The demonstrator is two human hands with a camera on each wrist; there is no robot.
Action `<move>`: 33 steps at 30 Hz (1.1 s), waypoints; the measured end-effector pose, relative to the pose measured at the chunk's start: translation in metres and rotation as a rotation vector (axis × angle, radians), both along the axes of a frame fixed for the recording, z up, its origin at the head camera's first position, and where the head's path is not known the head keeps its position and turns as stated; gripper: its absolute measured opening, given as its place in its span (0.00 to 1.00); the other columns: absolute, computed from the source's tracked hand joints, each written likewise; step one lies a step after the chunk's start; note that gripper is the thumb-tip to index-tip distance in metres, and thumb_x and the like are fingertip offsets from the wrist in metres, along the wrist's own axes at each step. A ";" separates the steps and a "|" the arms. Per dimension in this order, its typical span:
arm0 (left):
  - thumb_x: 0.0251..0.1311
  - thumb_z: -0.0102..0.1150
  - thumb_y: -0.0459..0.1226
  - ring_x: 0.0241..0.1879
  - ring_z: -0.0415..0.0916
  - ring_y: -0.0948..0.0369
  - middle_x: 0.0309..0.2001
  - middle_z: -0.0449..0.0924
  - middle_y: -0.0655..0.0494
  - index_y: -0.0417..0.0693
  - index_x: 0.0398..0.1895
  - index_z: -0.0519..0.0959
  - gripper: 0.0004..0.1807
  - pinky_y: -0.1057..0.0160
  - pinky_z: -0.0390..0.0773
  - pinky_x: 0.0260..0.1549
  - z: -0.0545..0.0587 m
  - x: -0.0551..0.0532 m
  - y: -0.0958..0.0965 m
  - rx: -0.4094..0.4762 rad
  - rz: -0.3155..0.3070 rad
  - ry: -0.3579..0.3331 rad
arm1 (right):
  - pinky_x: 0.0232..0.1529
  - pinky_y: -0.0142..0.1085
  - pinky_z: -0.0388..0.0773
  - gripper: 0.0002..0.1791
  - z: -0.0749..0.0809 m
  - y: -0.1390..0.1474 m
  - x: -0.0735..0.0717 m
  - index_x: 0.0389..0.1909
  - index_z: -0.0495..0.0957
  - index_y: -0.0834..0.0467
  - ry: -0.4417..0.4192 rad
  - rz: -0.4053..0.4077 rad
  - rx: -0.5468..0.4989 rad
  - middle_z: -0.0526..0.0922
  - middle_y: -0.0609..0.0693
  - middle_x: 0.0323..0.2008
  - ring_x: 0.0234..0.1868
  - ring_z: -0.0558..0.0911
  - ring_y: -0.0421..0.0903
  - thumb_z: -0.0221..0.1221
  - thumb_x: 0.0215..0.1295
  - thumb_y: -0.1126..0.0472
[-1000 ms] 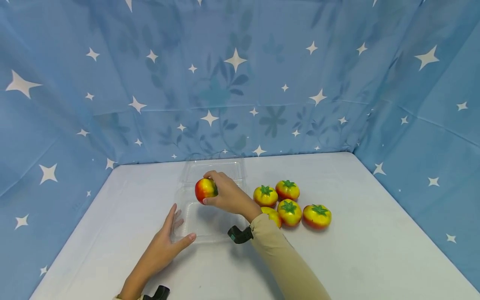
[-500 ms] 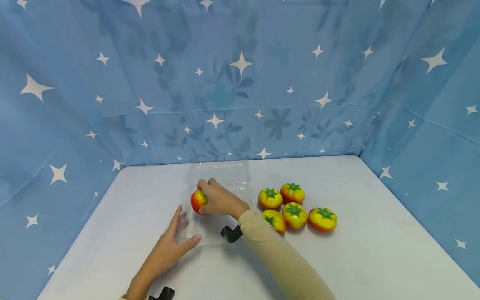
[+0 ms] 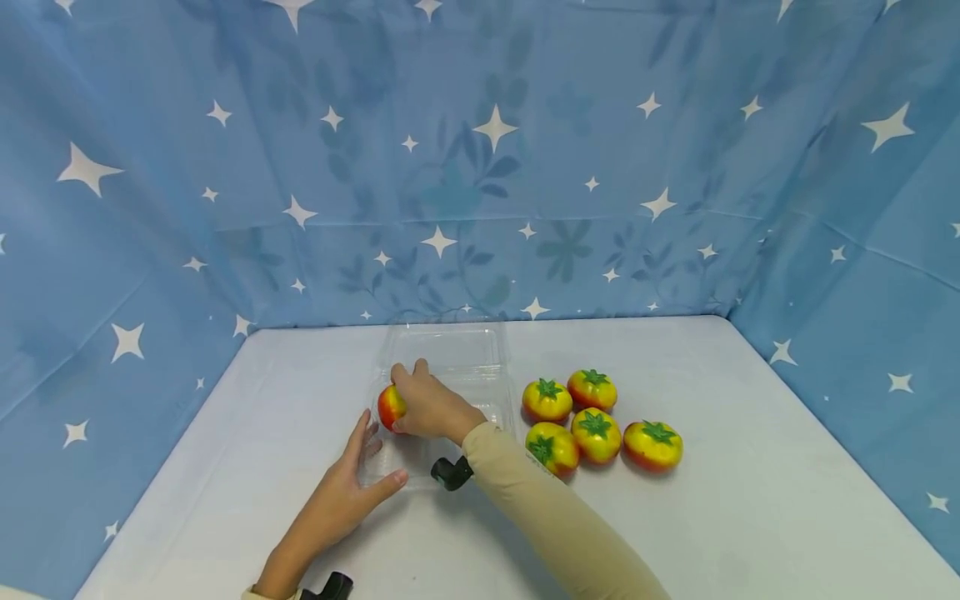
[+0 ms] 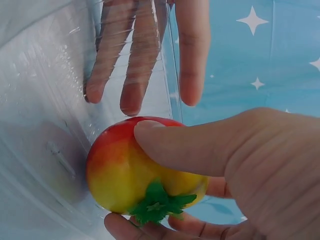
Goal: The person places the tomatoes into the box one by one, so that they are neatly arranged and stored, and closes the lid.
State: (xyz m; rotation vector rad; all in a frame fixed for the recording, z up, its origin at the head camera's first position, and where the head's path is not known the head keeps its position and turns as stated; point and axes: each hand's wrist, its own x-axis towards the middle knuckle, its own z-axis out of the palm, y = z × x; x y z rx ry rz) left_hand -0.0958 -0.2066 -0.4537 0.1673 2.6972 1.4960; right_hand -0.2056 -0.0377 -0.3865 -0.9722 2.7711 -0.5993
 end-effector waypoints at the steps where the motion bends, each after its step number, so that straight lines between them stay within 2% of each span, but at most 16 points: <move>1: 0.70 0.71 0.53 0.78 0.61 0.41 0.85 0.50 0.40 0.49 0.89 0.37 0.61 0.28 0.54 0.74 0.000 0.000 0.000 -0.002 0.001 0.000 | 0.54 0.41 0.86 0.39 0.000 0.000 0.000 0.72 0.68 0.61 -0.004 -0.005 0.003 0.73 0.61 0.53 0.45 0.82 0.51 0.76 0.66 0.58; 10: 0.70 0.70 0.54 0.79 0.61 0.41 0.85 0.50 0.40 0.49 0.89 0.37 0.61 0.28 0.54 0.74 0.002 0.001 0.002 -0.008 -0.004 -0.011 | 0.55 0.43 0.86 0.44 0.000 0.001 0.002 0.77 0.64 0.61 -0.047 -0.030 -0.005 0.71 0.65 0.60 0.47 0.83 0.52 0.75 0.66 0.57; 16: 0.70 0.70 0.54 0.78 0.62 0.40 0.84 0.52 0.38 0.47 0.89 0.37 0.61 0.28 0.56 0.73 0.003 0.001 0.002 -0.022 -0.002 0.004 | 0.57 0.44 0.85 0.45 0.004 0.006 0.004 0.81 0.61 0.58 -0.072 -0.030 -0.014 0.70 0.64 0.64 0.52 0.82 0.52 0.73 0.69 0.56; 23: 0.70 0.70 0.55 0.78 0.62 0.41 0.84 0.53 0.38 0.46 0.89 0.37 0.61 0.28 0.55 0.73 0.002 0.002 0.002 -0.033 -0.001 -0.007 | 0.60 0.45 0.84 0.44 0.007 0.018 0.008 0.82 0.61 0.58 -0.073 -0.020 -0.026 0.70 0.63 0.63 0.53 0.81 0.52 0.72 0.71 0.54; 30: 0.71 0.69 0.55 0.78 0.62 0.40 0.84 0.52 0.36 0.46 0.89 0.36 0.61 0.27 0.56 0.72 0.003 0.000 0.001 -0.051 -0.011 0.010 | 0.68 0.51 0.77 0.43 0.011 0.039 0.019 0.84 0.59 0.54 -0.099 -0.015 -0.096 0.61 0.63 0.77 0.68 0.78 0.56 0.68 0.75 0.50; 33: 0.71 0.69 0.55 0.78 0.62 0.39 0.84 0.52 0.36 0.46 0.89 0.35 0.61 0.27 0.54 0.72 0.004 0.000 0.001 -0.051 -0.017 0.006 | 0.69 0.53 0.75 0.44 0.011 0.050 0.023 0.85 0.58 0.53 -0.080 -0.011 -0.111 0.58 0.63 0.81 0.72 0.74 0.59 0.67 0.75 0.48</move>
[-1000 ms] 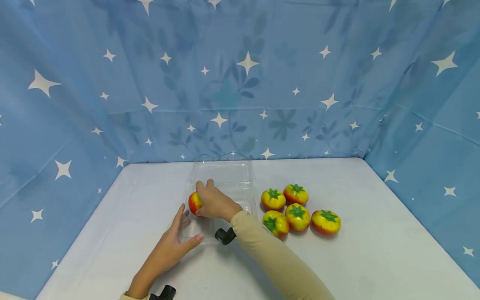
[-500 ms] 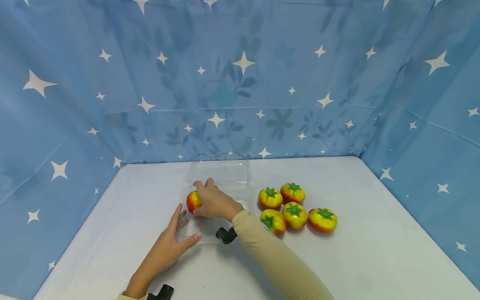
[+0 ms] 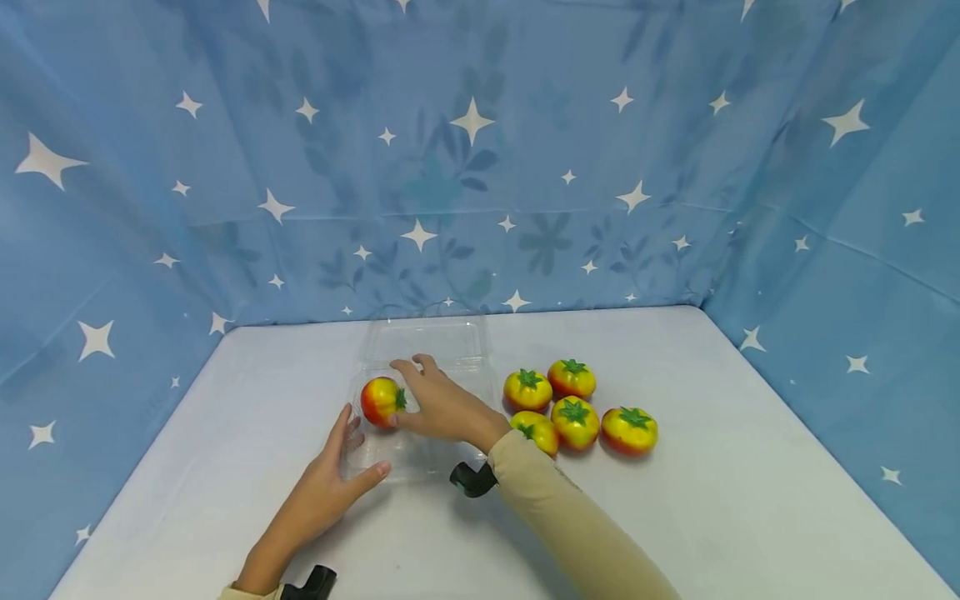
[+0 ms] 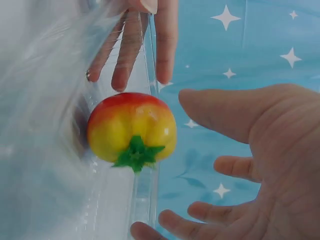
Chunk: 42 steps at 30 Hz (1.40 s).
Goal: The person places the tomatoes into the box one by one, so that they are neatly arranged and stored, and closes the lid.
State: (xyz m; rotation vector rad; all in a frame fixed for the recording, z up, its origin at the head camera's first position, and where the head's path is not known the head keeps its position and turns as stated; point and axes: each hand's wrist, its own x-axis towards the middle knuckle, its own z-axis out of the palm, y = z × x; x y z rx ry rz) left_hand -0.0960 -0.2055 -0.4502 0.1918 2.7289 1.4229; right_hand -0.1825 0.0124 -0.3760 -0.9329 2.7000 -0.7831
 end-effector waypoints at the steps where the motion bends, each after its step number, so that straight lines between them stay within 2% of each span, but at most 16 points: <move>1: 0.71 0.69 0.55 0.78 0.62 0.39 0.84 0.51 0.36 0.46 0.89 0.35 0.61 0.26 0.54 0.72 0.000 0.000 0.000 0.001 0.000 -0.003 | 0.69 0.54 0.75 0.44 0.001 0.003 0.001 0.85 0.58 0.52 0.006 -0.002 -0.005 0.56 0.63 0.82 0.74 0.73 0.60 0.67 0.75 0.48; 8: 0.71 0.68 0.55 0.79 0.60 0.39 0.84 0.50 0.37 0.47 0.89 0.35 0.61 0.27 0.53 0.73 0.001 0.001 0.001 -0.005 0.004 -0.033 | 0.69 0.57 0.74 0.43 0.001 0.034 0.009 0.85 0.58 0.50 0.005 -0.029 -0.067 0.48 0.61 0.85 0.78 0.67 0.61 0.66 0.76 0.49; 17: 0.70 0.67 0.60 0.80 0.54 0.36 0.84 0.50 0.37 0.48 0.89 0.34 0.63 0.27 0.53 0.73 0.004 -0.001 0.000 -0.057 0.026 -0.071 | 0.73 0.57 0.68 0.46 0.004 0.076 0.019 0.87 0.54 0.46 0.030 -0.073 -0.129 0.39 0.53 0.88 0.81 0.63 0.61 0.66 0.76 0.45; 20: 0.70 0.67 0.59 0.80 0.55 0.37 0.84 0.50 0.37 0.47 0.89 0.33 0.63 0.28 0.52 0.74 0.004 -0.001 0.000 -0.056 0.024 -0.073 | 0.76 0.59 0.63 0.47 0.005 0.089 0.020 0.87 0.53 0.47 0.048 -0.069 -0.129 0.37 0.53 0.88 0.83 0.57 0.60 0.66 0.75 0.44; 24: 0.70 0.67 0.59 0.80 0.56 0.38 0.84 0.50 0.37 0.47 0.89 0.33 0.63 0.28 0.51 0.74 0.003 -0.001 0.001 -0.043 0.023 -0.074 | 0.80 0.63 0.48 0.49 0.006 0.104 0.022 0.87 0.52 0.51 0.082 -0.060 -0.131 0.37 0.56 0.87 0.85 0.48 0.62 0.67 0.74 0.44; 27: 0.70 0.67 0.59 0.80 0.55 0.38 0.84 0.50 0.37 0.48 0.89 0.34 0.63 0.28 0.50 0.74 0.004 -0.001 0.001 -0.039 0.024 -0.075 | 0.80 0.65 0.41 0.50 0.007 0.115 0.025 0.87 0.53 0.54 0.099 -0.074 -0.142 0.37 0.60 0.87 0.85 0.46 0.64 0.68 0.73 0.45; 31: 0.70 0.66 0.59 0.80 0.54 0.37 0.85 0.50 0.37 0.49 0.89 0.33 0.63 0.28 0.49 0.74 0.003 0.000 0.002 -0.037 0.023 -0.070 | 0.80 0.66 0.41 0.51 0.005 0.129 0.030 0.87 0.53 0.53 0.103 -0.113 -0.144 0.37 0.60 0.87 0.85 0.46 0.65 0.68 0.73 0.43; 38: 0.71 0.67 0.59 0.80 0.55 0.37 0.85 0.50 0.37 0.49 0.89 0.34 0.62 0.28 0.49 0.74 0.001 0.001 0.002 -0.029 0.020 -0.067 | 0.75 0.71 0.54 0.51 0.005 0.157 0.038 0.86 0.55 0.53 0.087 -0.188 -0.162 0.41 0.59 0.87 0.83 0.50 0.68 0.69 0.71 0.42; 42: 0.71 0.66 0.59 0.80 0.55 0.36 0.84 0.51 0.37 0.48 0.89 0.34 0.62 0.27 0.49 0.73 0.002 0.000 0.000 -0.041 0.020 -0.062 | 0.73 0.73 0.57 0.50 0.008 0.177 0.039 0.85 0.57 0.55 0.080 -0.246 -0.145 0.45 0.61 0.86 0.83 0.53 0.68 0.69 0.72 0.42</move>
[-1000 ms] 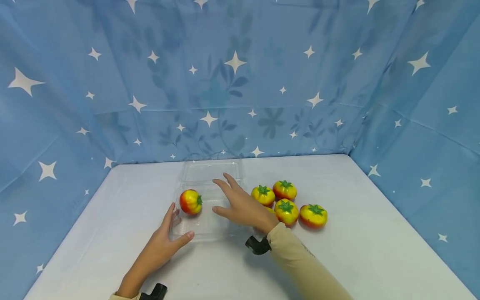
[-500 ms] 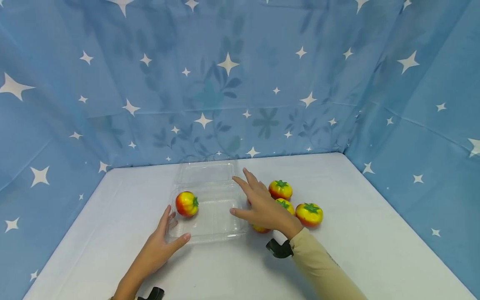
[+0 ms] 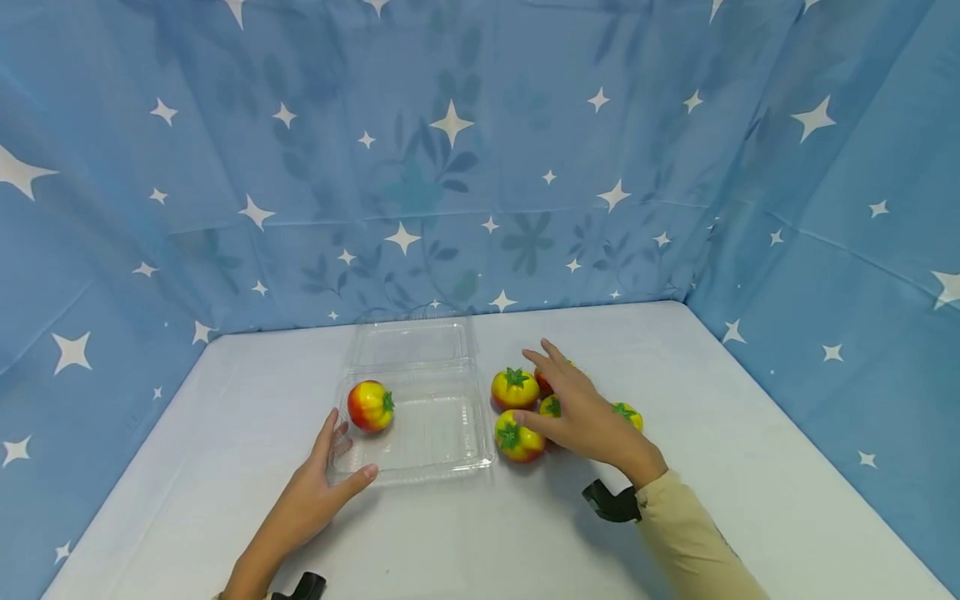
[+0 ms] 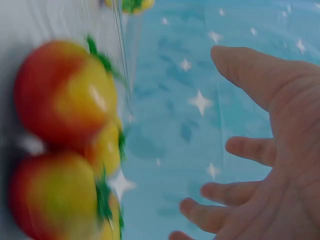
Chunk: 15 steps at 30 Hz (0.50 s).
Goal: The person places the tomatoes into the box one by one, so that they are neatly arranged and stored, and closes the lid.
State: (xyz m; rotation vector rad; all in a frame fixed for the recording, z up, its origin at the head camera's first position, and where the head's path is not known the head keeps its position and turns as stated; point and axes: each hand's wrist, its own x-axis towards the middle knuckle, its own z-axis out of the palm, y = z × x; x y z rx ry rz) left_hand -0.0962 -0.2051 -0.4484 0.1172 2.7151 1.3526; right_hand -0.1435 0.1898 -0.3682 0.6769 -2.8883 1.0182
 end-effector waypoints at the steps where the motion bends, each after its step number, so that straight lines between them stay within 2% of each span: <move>1: 0.71 0.66 0.59 0.80 0.55 0.36 0.84 0.51 0.37 0.48 0.89 0.34 0.62 0.27 0.49 0.73 0.000 0.000 0.000 -0.002 0.000 -0.001 | 0.73 0.73 0.56 0.49 0.001 0.006 -0.001 0.85 0.57 0.56 -0.003 -0.016 0.004 0.46 0.62 0.86 0.82 0.53 0.68 0.69 0.72 0.42; 10: 0.71 0.66 0.59 0.80 0.54 0.34 0.84 0.52 0.36 0.48 0.89 0.33 0.62 0.26 0.49 0.73 0.000 0.001 0.002 0.001 -0.006 -0.008 | 0.74 0.71 0.56 0.49 0.010 0.058 -0.006 0.84 0.57 0.59 -0.033 -0.101 0.022 0.56 0.66 0.82 0.80 0.57 0.69 0.68 0.72 0.43; 15: 0.71 0.66 0.59 0.80 0.54 0.35 0.84 0.52 0.37 0.49 0.89 0.33 0.63 0.26 0.49 0.73 0.000 0.000 0.002 0.000 -0.003 -0.012 | 0.73 0.72 0.58 0.51 0.008 0.076 -0.009 0.84 0.57 0.60 -0.101 -0.114 0.023 0.58 0.66 0.81 0.79 0.58 0.69 0.68 0.71 0.42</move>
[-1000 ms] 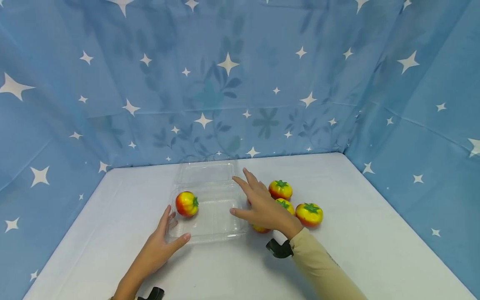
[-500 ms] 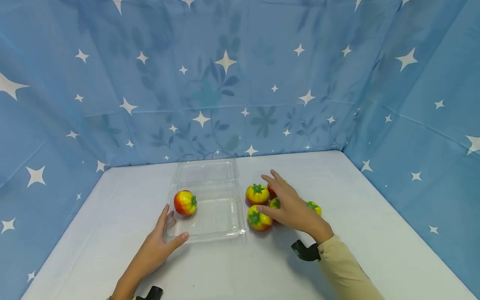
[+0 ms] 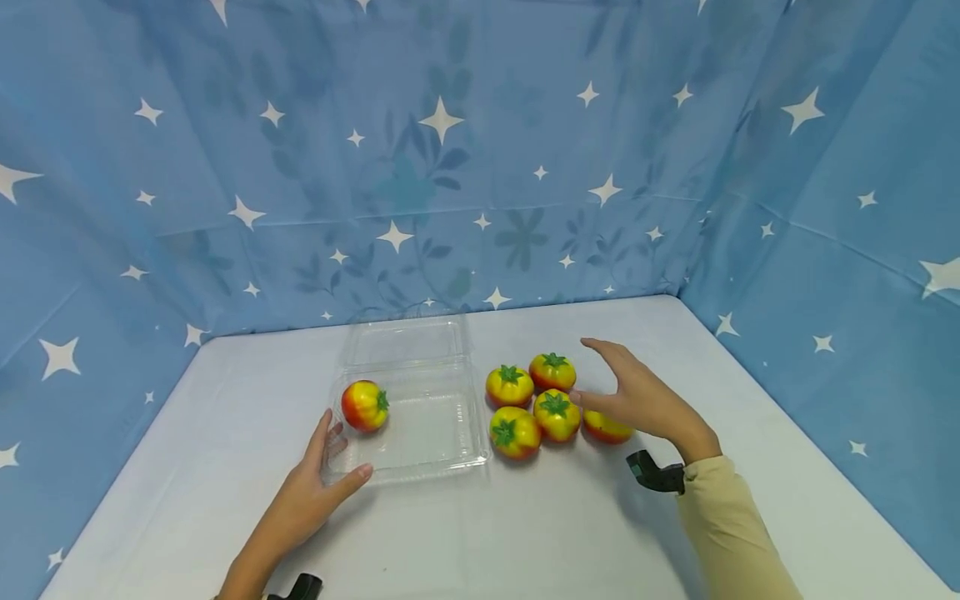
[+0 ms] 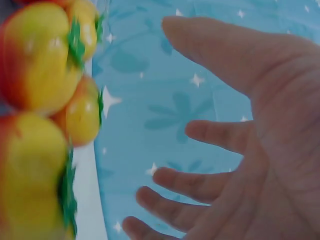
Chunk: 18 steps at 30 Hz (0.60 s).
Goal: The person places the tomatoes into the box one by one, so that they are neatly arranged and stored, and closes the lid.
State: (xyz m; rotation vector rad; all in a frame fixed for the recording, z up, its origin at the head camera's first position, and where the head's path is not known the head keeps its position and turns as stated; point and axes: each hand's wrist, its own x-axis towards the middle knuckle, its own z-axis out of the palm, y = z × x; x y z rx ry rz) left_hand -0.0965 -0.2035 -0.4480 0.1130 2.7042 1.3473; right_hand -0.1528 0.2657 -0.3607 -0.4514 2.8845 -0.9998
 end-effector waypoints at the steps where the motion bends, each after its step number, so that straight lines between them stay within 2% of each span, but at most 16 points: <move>1: 0.71 0.66 0.59 0.80 0.54 0.35 0.84 0.52 0.37 0.49 0.89 0.32 0.63 0.26 0.48 0.73 0.000 0.000 0.000 0.002 -0.001 -0.001 | 0.72 0.72 0.58 0.51 -0.001 0.003 -0.001 0.84 0.57 0.60 -0.019 0.002 0.004 0.58 0.67 0.81 0.79 0.59 0.70 0.69 0.71 0.42; 6: 0.71 0.66 0.59 0.80 0.53 0.34 0.84 0.52 0.36 0.50 0.89 0.32 0.62 0.25 0.48 0.73 0.001 0.001 -0.003 -0.004 0.009 -0.002 | 0.70 0.73 0.63 0.53 -0.005 0.011 -0.009 0.83 0.58 0.60 -0.170 0.032 0.041 0.58 0.71 0.79 0.76 0.61 0.72 0.72 0.67 0.43; 10: 0.71 0.66 0.59 0.80 0.54 0.34 0.84 0.52 0.37 0.49 0.89 0.33 0.62 0.25 0.48 0.73 0.001 0.002 -0.004 -0.006 0.012 0.000 | 0.66 0.71 0.70 0.53 -0.008 0.015 -0.012 0.81 0.62 0.61 -0.295 0.041 0.139 0.65 0.72 0.73 0.69 0.70 0.69 0.75 0.63 0.42; 14: 0.71 0.67 0.57 0.79 0.56 0.35 0.84 0.52 0.37 0.49 0.89 0.34 0.62 0.25 0.49 0.73 0.001 0.001 -0.001 0.008 0.004 0.008 | 0.62 0.69 0.74 0.49 -0.008 0.020 -0.014 0.76 0.68 0.61 -0.336 0.037 0.214 0.74 0.67 0.63 0.59 0.76 0.63 0.76 0.60 0.43; 18: 0.71 0.68 0.57 0.79 0.56 0.35 0.83 0.53 0.37 0.48 0.89 0.35 0.62 0.25 0.49 0.73 0.002 0.002 0.000 0.002 0.010 0.002 | 0.58 0.65 0.77 0.43 -0.011 0.021 -0.017 0.71 0.73 0.60 -0.337 0.049 0.237 0.77 0.61 0.55 0.53 0.77 0.58 0.77 0.59 0.46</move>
